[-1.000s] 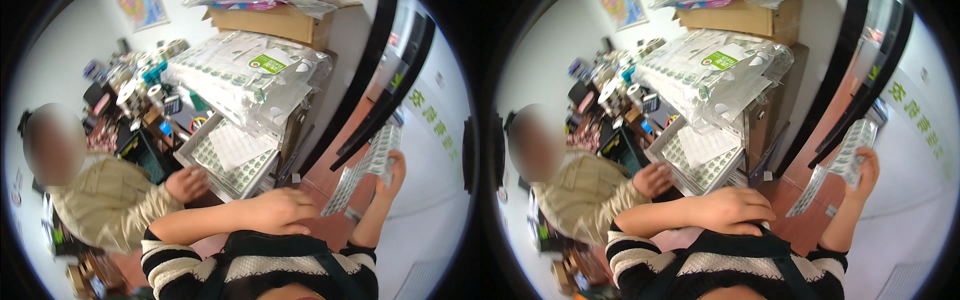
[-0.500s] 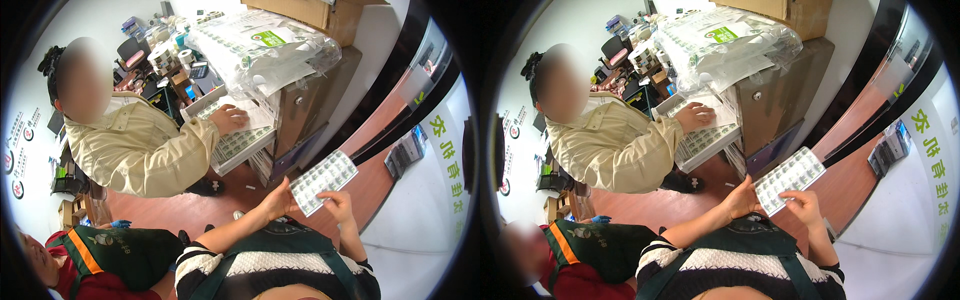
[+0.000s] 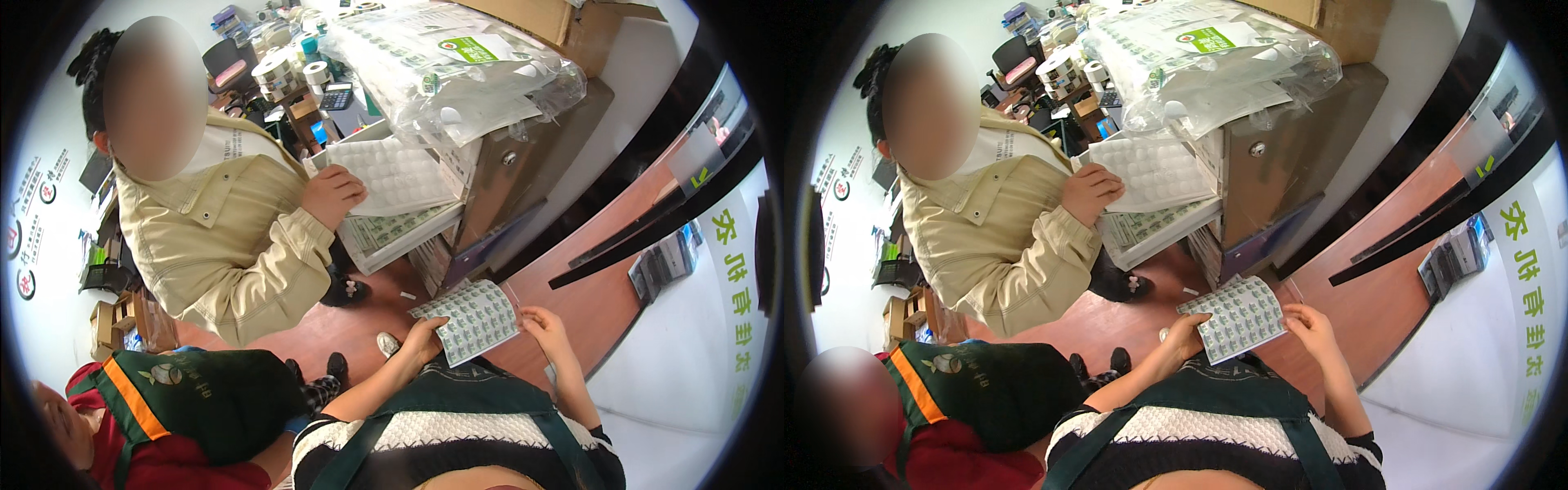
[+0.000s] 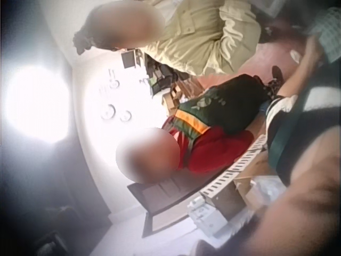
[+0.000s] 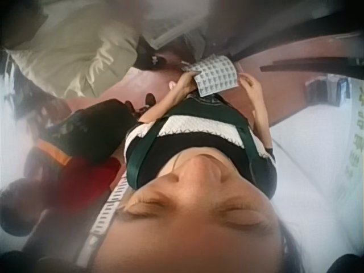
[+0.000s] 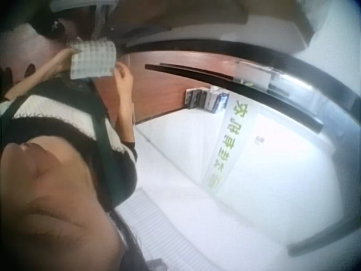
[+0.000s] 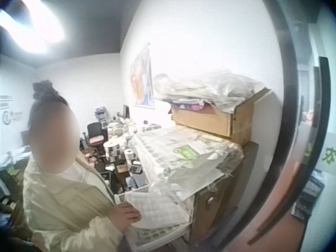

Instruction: The person cuts sheets of stickers with scissors, peels individual labels from a roll, and handles printed label strips.

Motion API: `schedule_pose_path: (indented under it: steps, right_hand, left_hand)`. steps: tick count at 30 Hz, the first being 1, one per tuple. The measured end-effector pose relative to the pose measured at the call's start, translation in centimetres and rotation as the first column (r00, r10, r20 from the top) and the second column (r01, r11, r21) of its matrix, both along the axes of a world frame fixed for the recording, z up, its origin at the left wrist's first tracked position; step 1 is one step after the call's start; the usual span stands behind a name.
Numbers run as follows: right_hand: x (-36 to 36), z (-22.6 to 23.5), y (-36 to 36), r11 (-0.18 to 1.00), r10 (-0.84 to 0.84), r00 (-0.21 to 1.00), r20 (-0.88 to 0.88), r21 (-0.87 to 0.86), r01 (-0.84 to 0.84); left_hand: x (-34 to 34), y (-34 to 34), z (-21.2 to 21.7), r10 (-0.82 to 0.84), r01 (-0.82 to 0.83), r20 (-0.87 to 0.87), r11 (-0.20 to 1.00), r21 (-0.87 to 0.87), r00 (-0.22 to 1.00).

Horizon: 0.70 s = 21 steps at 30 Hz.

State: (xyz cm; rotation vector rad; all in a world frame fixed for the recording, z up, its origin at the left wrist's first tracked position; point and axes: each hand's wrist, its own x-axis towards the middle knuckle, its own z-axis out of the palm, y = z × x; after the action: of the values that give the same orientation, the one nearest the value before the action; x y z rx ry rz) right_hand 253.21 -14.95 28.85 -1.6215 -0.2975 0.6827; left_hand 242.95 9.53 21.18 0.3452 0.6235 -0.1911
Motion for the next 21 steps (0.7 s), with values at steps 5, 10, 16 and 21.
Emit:
schedule_pose_path:
  steps: [5, 10, 16, 21]
  right_hand:
    - [1.0, -5.4, 2.3, 0.999, -0.01, 1.0, 0.0, 0.04, 0.01]
    - [1.0, -5.2, 4.3, 0.994, 0.045, 0.978, -0.205, 0.106, -0.024]
    - [1.4, -4.5, 5.3, 0.976, 0.123, 0.96, -0.251, 0.205, -0.072]
    - [1.3, -5.5, 3.6, 0.983, 0.162, 0.944, -0.289, 0.133, -0.128]
  left_hand:
    - [-0.5, 0.4, 1.2, 0.033, -0.033, 0.003, 0.997, 0.076, 0.999]
    - [-2.0, 1.1, 1.5, 0.081, -0.085, 0.035, 0.987, 0.135, 0.996]
    - [-2.5, 0.7, 0.2, 0.124, -0.119, -0.021, 0.981, 0.156, 0.992]
    - [-1.6, -0.2, 1.3, 0.121, -0.12, 0.003, 0.979, 0.164, 0.993]
